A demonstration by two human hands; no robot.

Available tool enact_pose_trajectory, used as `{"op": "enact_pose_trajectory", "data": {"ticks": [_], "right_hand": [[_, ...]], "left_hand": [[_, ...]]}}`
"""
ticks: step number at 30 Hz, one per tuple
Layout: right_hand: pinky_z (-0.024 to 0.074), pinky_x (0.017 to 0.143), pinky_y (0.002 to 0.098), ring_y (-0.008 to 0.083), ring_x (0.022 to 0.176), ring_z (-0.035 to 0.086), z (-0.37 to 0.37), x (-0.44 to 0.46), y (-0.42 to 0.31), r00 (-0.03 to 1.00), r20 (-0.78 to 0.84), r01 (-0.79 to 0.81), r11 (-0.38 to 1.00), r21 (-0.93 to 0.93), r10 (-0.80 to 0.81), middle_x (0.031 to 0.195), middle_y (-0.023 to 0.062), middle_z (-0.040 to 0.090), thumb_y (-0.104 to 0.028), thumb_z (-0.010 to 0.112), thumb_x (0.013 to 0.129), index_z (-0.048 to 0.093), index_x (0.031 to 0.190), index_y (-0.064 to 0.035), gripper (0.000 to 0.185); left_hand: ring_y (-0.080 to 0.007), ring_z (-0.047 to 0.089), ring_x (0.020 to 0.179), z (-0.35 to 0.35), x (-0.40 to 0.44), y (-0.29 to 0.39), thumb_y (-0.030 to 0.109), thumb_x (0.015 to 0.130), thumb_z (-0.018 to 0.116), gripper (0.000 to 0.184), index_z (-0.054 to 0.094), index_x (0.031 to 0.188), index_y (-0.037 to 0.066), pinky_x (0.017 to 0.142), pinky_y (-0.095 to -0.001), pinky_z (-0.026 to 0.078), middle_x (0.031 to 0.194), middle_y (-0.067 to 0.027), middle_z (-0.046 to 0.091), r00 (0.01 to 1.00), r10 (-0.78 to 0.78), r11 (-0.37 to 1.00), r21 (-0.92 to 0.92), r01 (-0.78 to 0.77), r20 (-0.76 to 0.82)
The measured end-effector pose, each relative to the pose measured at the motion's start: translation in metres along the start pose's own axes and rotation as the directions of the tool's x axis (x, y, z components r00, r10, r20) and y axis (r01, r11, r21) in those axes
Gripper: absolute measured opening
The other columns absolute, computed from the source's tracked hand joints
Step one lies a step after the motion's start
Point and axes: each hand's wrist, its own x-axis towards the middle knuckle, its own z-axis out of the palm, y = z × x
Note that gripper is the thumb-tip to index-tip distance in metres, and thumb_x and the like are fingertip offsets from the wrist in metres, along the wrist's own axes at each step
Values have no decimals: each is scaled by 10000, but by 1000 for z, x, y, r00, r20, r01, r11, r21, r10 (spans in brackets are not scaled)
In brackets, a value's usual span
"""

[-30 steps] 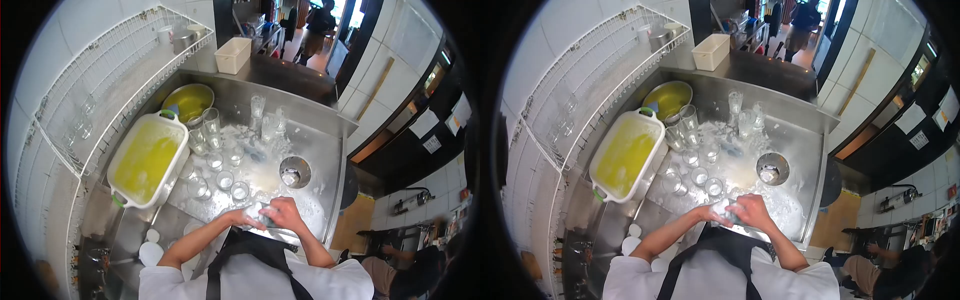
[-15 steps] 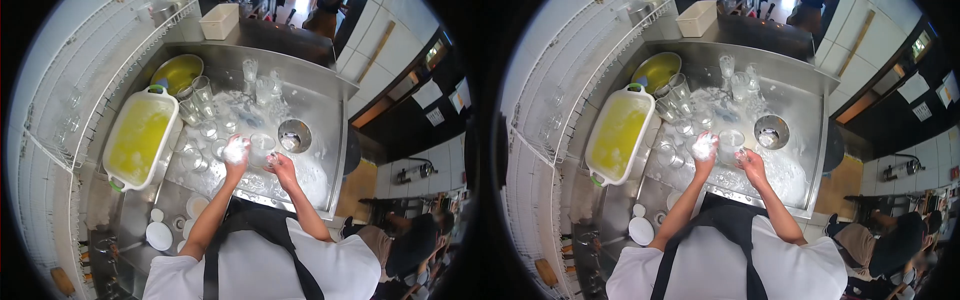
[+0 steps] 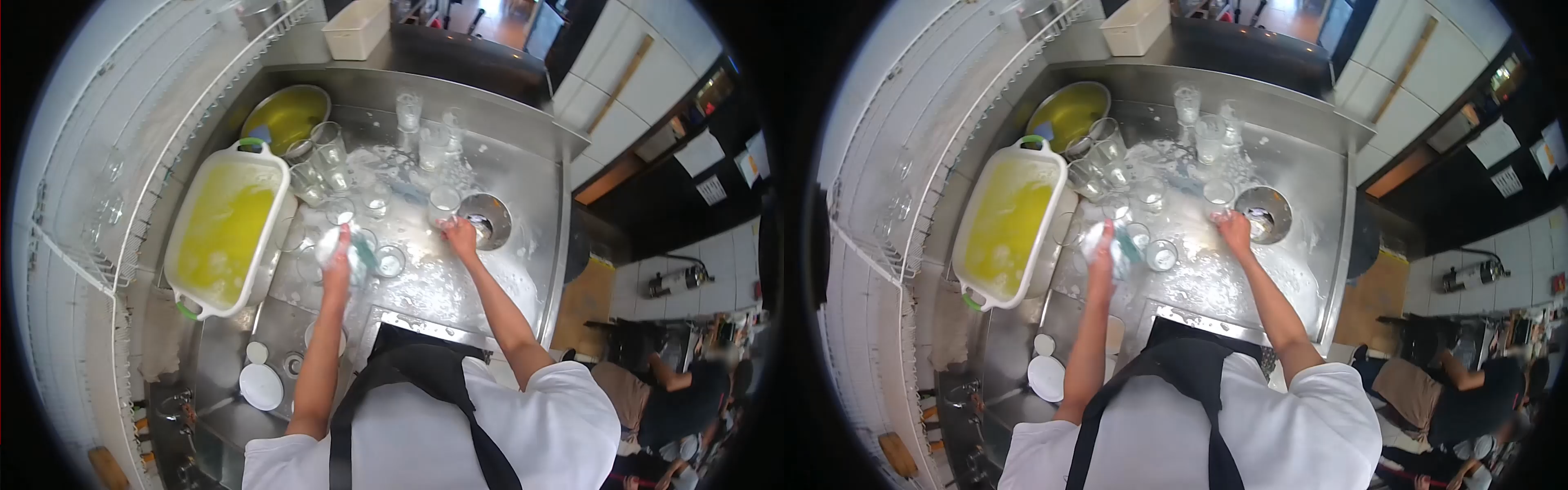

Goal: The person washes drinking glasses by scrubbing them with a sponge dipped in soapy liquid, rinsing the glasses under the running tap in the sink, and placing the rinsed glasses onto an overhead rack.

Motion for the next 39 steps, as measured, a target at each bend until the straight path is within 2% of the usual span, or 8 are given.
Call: {"op": "enact_pose_trajectory", "data": {"ticks": [2,5,7,8,10,12,22,39], "right_hand": [[486,569,382,251,549,620,6,24,6,999,24,26,998,56,-28,607,112,634,-329,693,814,647,768,-7,328],[507,666,360,246,759,651,18,31,-6,971,145,-215,963,161,192,864,146,669,-268,723,800,617,1025,2,368],[498,833,356,256,1047,582,23,20,-44,864,-458,54,944,-327,-208,1177,175,571,-218,756,778,482,1249,-8,584],[498,833,356,256,1047,582,23,22,-77,874,-434,71,941,-330,-218,1177,175,571,-218,756,778,482,1249,-8,584],[449,963,375,270,1232,454,30,30,-141,987,-114,142,942,305,-112,1332,185,446,-207,770,769,376,1343,-23,720],[452,975,389,274,1235,467,61,70,-165,969,109,149,872,466,-223,1333,193,456,-191,780,760,322,1371,-25,783],[366,1066,425,339,1293,418,201,212,-142,635,710,75,939,335,-303,1388,209,426,-218,881,621,152,1444,-62,1111],[448,906,393,309,1044,561,252,181,-128,731,415,384,829,406,-541,1162,172,553,-169,800,631,354,1300,11,824]], "left_hand": [[-54,532,602,-32,25,30,293,919,619,215,617,892,80,511,-237,435,730,15,569,982,-185,954,-245,174,-24],[-76,561,682,-98,76,37,191,870,679,259,556,1054,55,551,-238,457,842,-24,581,970,133,983,-100,-156,-203],[-101,578,745,-143,108,17,160,855,694,334,527,1116,37,606,-241,477,933,-55,584,926,233,972,31,-235,-298],[-161,571,858,-164,128,-4,146,829,710,405,504,1152,15,708,-289,477,1041,-96,554,834,427,903,206,-376,-349],[-221,564,971,-188,147,-19,132,803,725,477,480,1188,-8,811,-338,477,1148,-137,523,712,603,790,394,-470,-360],[-354,438,1194,-197,161,-23,122,738,749,565,473,1211,-19,1004,-436,372,1269,-209,442,715,680,351,928,-124,-162],[-414,451,1193,-182,182,-16,42,680,698,639,497,1286,55,980,-451,389,1347,-221,455,941,334,302,952,-49,-58],[-341,595,893,-201,182,-29,61,760,559,173,677,875,113,796,-425,485,956,-149,627,964,266,264,964,-41,-32]]}}
